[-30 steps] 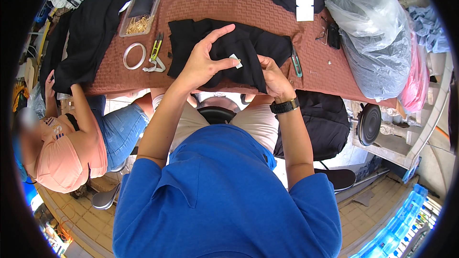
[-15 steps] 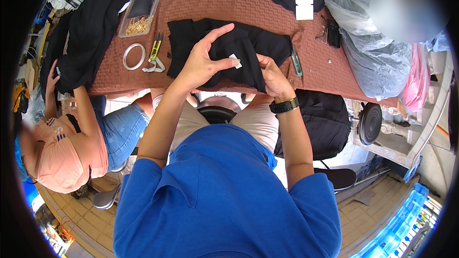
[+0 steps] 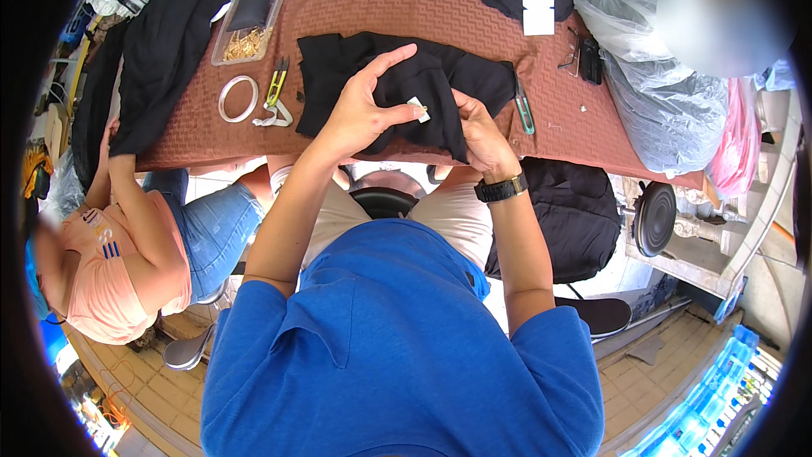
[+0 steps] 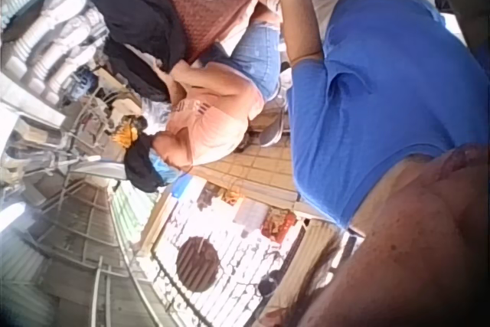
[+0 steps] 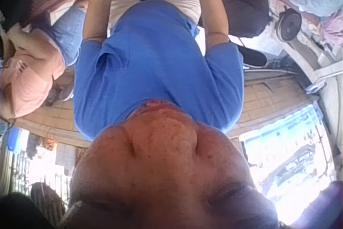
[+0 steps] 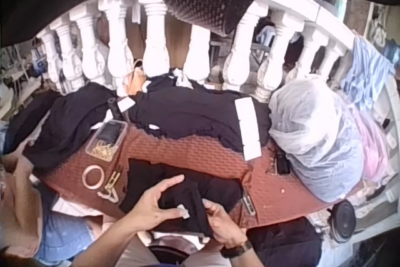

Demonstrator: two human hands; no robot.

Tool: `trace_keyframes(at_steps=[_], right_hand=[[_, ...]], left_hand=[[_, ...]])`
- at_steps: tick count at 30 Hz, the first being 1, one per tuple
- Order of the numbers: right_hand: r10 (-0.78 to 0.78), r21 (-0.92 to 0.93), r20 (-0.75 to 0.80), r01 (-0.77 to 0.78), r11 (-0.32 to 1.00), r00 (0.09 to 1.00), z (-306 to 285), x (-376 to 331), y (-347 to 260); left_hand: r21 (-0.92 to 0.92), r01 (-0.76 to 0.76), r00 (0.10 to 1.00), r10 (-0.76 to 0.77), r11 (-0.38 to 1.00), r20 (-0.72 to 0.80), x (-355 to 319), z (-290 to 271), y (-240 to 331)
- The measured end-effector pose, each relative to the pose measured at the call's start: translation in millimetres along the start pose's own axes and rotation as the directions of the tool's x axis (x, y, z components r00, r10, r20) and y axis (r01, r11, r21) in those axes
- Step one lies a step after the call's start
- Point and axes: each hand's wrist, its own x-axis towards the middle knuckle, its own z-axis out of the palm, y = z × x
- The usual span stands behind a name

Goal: The person places a paper template and a small white label onto a black garment, then hand-sews the label onto the fabric using a needle and thread, and finally trims the thread with shears.

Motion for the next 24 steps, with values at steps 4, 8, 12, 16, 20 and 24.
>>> trace_keyframes(at_steps=[4,8,12,16,20,24], right_hand=[[0.001,-0.064,-0.081,-0.006,0.998,0.997,4.0,-4.2,-6.5],[-0.447,-0.6,-0.291,0.202,0.774,0.846,4.0,-0.8,-11.5],[-0.517,-0.762,0.049,0.366,0.534,0.855,43.2,-7.0,-31.2],[-0.456,-0.853,0.159,0.354,0.383,0.876,49.7,-3.6,-30.9],[-0.566,-0.828,0.193,0.443,0.345,0.802,56.5,-2.6,-37.9],[-0.749,-0.631,0.134,0.639,0.441,0.649,82.5,-24.0,-83.5]], left_hand=[[0.006,0.027,0.999,-0.026,1.0,-0.034,-1.1,0.0,-1.9],[0.011,0.049,0.997,-0.049,0.999,-0.068,-1.9,-2.1,2.1],[0.042,0.03,0.997,-0.027,0.999,-0.068,-1.0,-1.3,-2.0],[0.084,0.003,0.998,0.003,0.996,-0.064,0.8,3.0,-0.3],[0.072,0.02,0.996,-0.014,0.997,-0.084,-1.5,5.4,-4.1],[0.127,0.056,0.992,-0.041,0.99,-0.119,-3.3,-0.4,-3.9]])
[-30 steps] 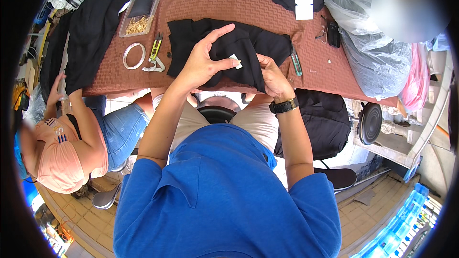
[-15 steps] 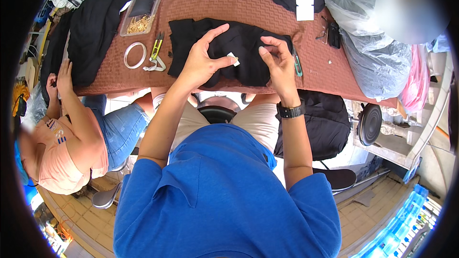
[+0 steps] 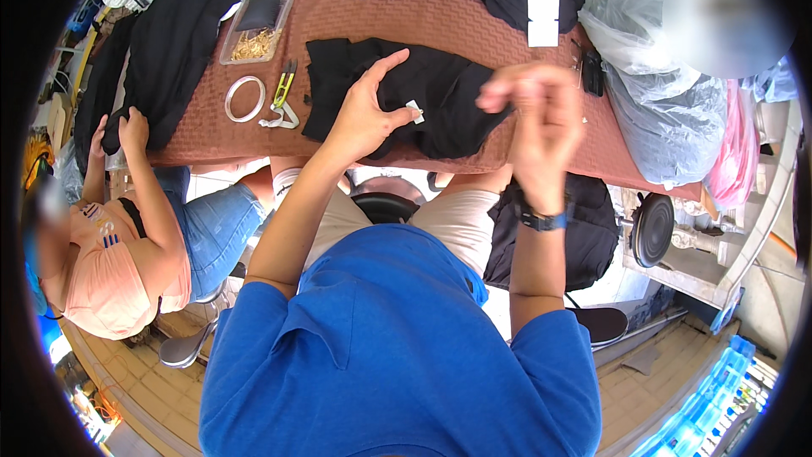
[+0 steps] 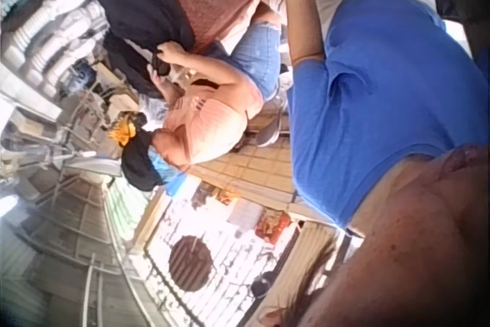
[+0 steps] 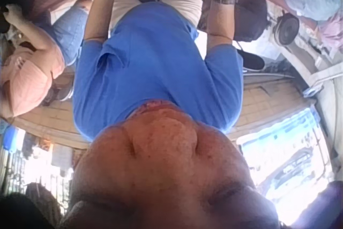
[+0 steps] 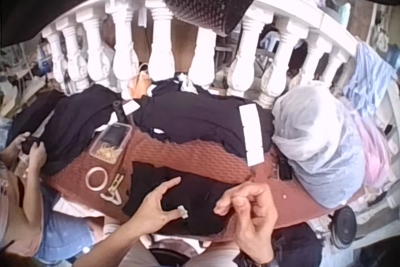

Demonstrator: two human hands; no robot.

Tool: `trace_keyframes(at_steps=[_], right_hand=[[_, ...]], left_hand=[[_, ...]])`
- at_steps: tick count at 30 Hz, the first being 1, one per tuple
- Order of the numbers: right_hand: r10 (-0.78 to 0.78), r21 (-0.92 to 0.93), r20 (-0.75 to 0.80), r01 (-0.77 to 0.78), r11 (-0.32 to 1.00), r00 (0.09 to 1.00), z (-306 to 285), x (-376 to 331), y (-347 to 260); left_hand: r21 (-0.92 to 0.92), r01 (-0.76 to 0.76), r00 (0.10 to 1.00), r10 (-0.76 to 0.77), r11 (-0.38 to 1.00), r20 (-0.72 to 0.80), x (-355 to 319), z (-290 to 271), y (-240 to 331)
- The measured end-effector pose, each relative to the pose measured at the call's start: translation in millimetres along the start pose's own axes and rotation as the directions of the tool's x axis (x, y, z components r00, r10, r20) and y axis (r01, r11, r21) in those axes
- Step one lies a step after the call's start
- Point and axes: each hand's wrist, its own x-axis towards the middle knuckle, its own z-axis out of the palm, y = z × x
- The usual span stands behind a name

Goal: The person places a paper template and a small white label onto a black garment, then hand-sews the label onto the fabric using a needle and thread, and finally trims the thread with shears.

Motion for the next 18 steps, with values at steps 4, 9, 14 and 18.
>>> trace_keyframes(at_steps=[4,9,14,18], right_hand=[[-0.337,0.043,-0.109,0.343,0.938,0.935,-49.8,27.4,-52.5],[-0.418,0.119,-0.04,0.419,0.9,0.908,-112.8,27.0,-135.3],[-0.393,0.068,-0.085,0.398,0.915,0.916,-111.3,16.9,-153.0],[-0.177,-0.377,-0.073,0.137,0.916,0.982,-71.8,13.4,-123.5]], left_hand=[[0.056,0.025,0.999,-0.023,0.998,-0.036,-2.1,-4.5,-5.1],[0.086,0.035,0.999,-0.033,0.996,-0.022,2.4,-1.7,-6.5],[0.012,0.0,1.0,0.0,1.0,-0.017,0.0,-0.8,-2.8],[-0.112,-0.049,0.998,0.053,0.992,0.035,1.0,0.0,8.5]])
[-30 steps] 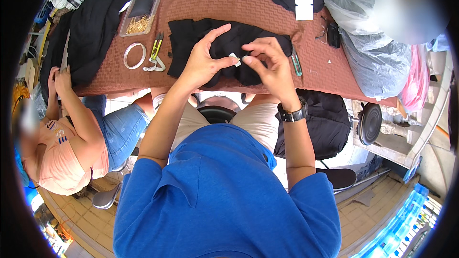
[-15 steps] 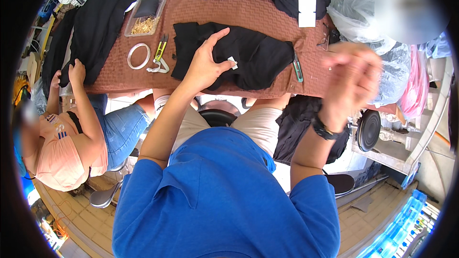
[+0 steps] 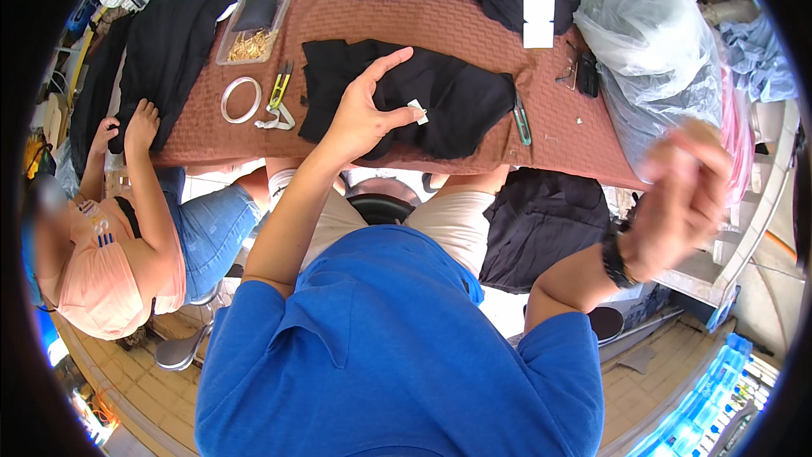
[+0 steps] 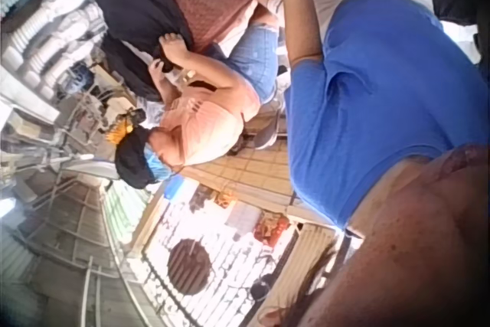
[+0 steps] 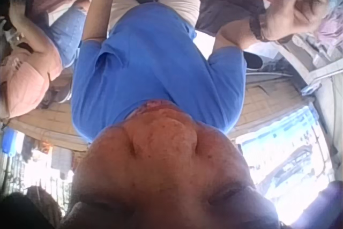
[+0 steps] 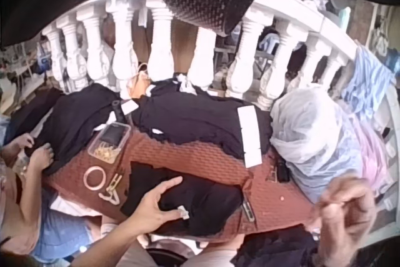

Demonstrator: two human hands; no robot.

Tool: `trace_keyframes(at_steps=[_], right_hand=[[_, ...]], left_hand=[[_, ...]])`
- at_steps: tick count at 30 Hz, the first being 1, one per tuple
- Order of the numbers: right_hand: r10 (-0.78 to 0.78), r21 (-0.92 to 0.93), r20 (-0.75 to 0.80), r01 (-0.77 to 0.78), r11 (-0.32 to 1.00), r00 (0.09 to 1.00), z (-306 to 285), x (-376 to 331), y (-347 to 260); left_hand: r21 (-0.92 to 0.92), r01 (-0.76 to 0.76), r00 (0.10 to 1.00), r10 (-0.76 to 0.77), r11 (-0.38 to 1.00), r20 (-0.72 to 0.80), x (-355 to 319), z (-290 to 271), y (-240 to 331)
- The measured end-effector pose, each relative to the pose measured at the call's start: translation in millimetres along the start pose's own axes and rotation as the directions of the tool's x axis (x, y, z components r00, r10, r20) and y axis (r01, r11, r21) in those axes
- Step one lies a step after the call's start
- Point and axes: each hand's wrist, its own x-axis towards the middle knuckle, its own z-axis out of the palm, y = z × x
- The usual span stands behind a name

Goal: The person places a paper template and a small white label onto a black garment, then hand-sews the label onto the fabric using a needle and thread, and finally trims the thread with shears.

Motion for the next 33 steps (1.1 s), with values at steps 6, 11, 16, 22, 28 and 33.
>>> trace_keyframes(at_steps=[6,11,16,22,28,33], right_hand=[[0.216,-0.049,0.364,-0.213,0.976,0.906,90.1,-53.8,81.9],[0.277,-0.098,0.385,-0.259,0.961,0.881,111.5,-67.9,98.3],[0.224,-0.1,0.391,-0.201,0.974,0.893,112.5,-66.6,102.2],[0.211,-0.115,0.399,-0.179,0.977,0.892,112.2,-67.2,103.9],[0.176,-0.122,0.412,-0.137,0.983,0.894,112.2,-65.8,104.9],[0.206,-0.138,0.419,-0.163,0.977,0.884,112.2,-66.7,104.5]], left_hand=[[-0.198,-0.004,0.999,0.015,0.98,0.051,-0.9,2.3,11.0],[-0.173,-0.006,0.998,0.017,0.985,0.059,-2.8,-1.3,15.0],[-0.201,0.023,0.999,-0.012,0.979,0.053,-3.5,-2.1,15.6],[-0.194,0.02,0.998,-0.01,0.981,0.055,-3.5,-2.6,14.9],[-0.174,0.005,0.998,0.004,0.985,0.055,-3.8,-2.9,14.1],[-0.182,0.007,0.998,0.003,0.983,0.059,-3.8,-3.1,12.3]])
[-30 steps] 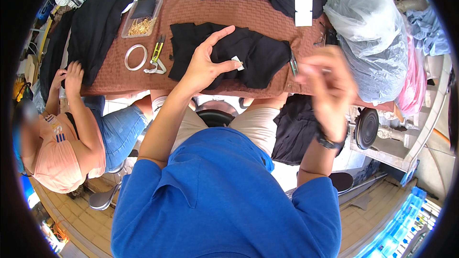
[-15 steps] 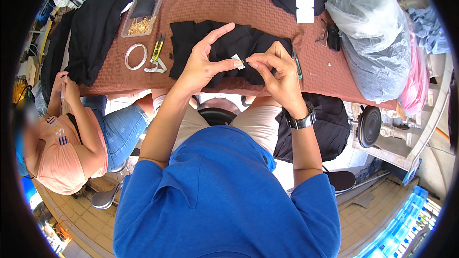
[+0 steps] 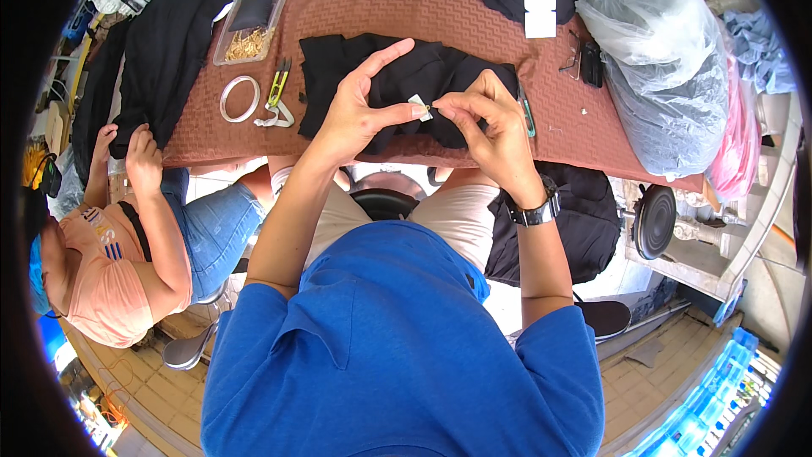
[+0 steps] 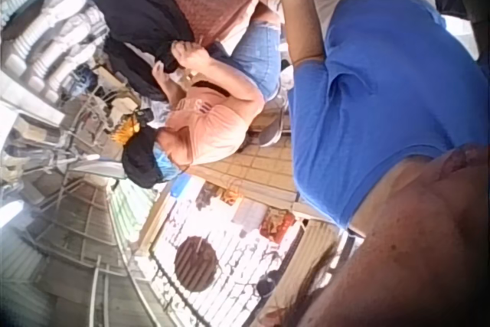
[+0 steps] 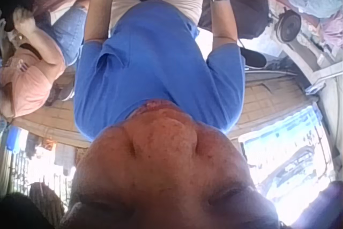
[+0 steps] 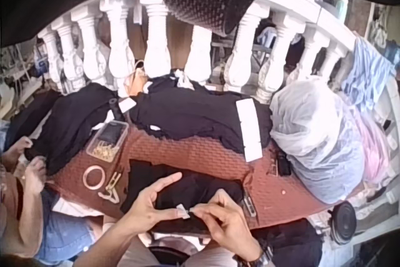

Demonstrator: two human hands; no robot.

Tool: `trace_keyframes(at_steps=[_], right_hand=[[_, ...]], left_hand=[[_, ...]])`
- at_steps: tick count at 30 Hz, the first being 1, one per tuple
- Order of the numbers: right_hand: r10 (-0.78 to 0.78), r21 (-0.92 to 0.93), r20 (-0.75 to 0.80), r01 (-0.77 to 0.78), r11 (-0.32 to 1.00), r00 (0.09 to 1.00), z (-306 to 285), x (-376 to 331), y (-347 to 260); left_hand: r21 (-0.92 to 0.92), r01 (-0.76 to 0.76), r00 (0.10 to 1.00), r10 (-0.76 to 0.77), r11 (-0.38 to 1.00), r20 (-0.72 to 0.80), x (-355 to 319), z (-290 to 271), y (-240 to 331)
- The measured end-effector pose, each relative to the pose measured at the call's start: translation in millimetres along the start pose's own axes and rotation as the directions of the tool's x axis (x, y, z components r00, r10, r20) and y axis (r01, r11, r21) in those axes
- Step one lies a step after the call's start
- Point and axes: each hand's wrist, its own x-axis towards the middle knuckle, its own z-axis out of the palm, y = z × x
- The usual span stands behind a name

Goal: The person places a paper template and a small white label onto a black garment, then hand-sews the label onto the fabric using a needle and thread, and finally trims the thread with shears.

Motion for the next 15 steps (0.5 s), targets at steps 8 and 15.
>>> trace_keyframes(at_steps=[8,15], right_hand=[[0.02,0.073,0.0,-0.02,0.997,1.0,2.6,-0.9,5.2],[0.035,0.074,0.03,-0.037,0.997,0.999,-0.3,-0.3,8.1]], left_hand=[[0.016,0.007,1.0,-0.007,1.0,0.005,0.1,0.5,0.9],[0.028,0.01,1.0,-0.011,1.0,0.021,0.1,0.6,-0.2]])
